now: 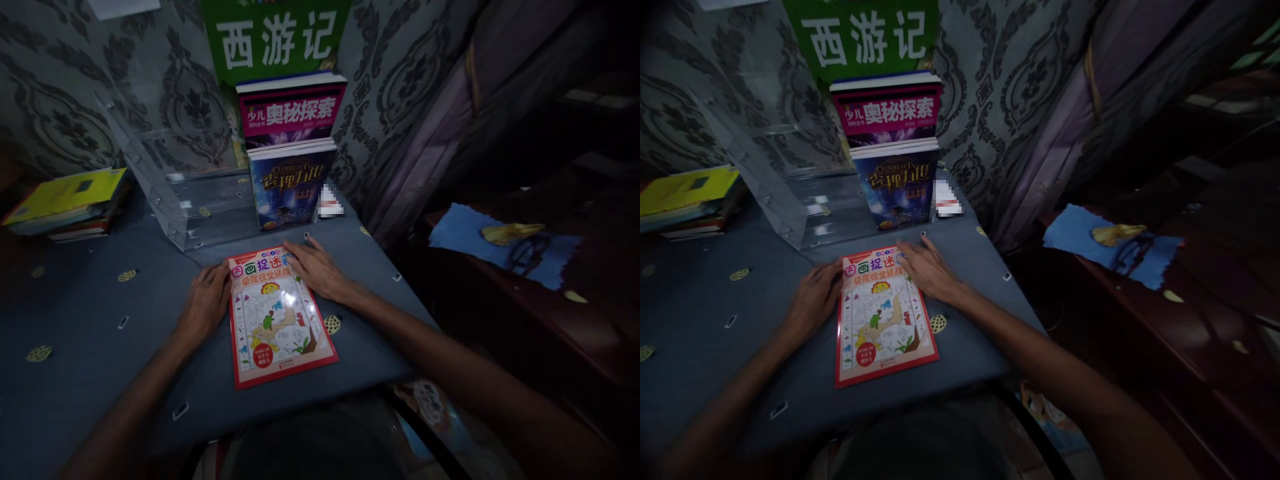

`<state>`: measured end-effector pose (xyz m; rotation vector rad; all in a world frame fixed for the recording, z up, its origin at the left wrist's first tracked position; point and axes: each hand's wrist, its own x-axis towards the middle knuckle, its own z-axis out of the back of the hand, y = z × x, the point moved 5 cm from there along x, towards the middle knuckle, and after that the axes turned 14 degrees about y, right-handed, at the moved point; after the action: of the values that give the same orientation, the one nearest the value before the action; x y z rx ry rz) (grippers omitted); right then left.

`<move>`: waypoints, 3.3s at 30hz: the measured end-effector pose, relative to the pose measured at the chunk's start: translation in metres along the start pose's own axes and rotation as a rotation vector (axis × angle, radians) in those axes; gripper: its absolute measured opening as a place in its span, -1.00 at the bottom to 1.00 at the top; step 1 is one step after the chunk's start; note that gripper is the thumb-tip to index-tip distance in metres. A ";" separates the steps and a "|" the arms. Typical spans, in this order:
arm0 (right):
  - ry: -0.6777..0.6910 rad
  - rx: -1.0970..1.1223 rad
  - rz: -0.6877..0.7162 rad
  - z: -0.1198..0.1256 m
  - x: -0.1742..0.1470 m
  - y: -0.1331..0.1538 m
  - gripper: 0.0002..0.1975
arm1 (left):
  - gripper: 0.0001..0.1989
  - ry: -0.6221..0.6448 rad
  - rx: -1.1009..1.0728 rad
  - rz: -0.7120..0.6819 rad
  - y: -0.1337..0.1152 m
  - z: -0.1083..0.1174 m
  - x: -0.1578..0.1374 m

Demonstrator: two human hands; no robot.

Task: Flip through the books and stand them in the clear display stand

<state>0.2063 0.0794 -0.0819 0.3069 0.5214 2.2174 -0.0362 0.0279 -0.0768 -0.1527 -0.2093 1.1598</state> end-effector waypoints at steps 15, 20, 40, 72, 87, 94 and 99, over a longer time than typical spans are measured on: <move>-0.127 0.238 0.016 0.007 -0.004 -0.035 -0.54 | -0.68 0.154 0.021 -0.344 -0.071 0.001 0.059; -0.109 0.318 0.005 0.010 -0.006 -0.034 -0.49 | -0.62 0.213 -0.137 -0.404 -0.087 -0.012 0.088; -0.086 0.148 -0.014 0.012 -0.001 -0.029 -0.60 | -0.47 0.333 0.054 -0.454 -0.093 -0.012 0.070; -0.061 0.103 0.016 0.005 -0.003 -0.029 -0.61 | -0.60 0.422 0.163 -0.850 -0.175 -0.006 -0.045; -0.038 0.038 0.070 0.003 -0.011 -0.018 -0.62 | -0.53 0.352 0.265 -0.681 -0.178 -0.014 -0.061; 0.029 0.012 0.155 -0.007 -0.082 0.011 -0.63 | -0.53 0.339 0.268 -0.601 -0.179 -0.020 -0.075; 0.039 -0.068 0.200 -0.016 -0.148 0.045 -0.62 | -0.55 0.249 0.266 -0.609 -0.171 -0.021 -0.088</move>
<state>0.2638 -0.0650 -0.0814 0.2917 0.4513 2.4335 0.0870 -0.1206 -0.0660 0.0066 0.1180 0.5454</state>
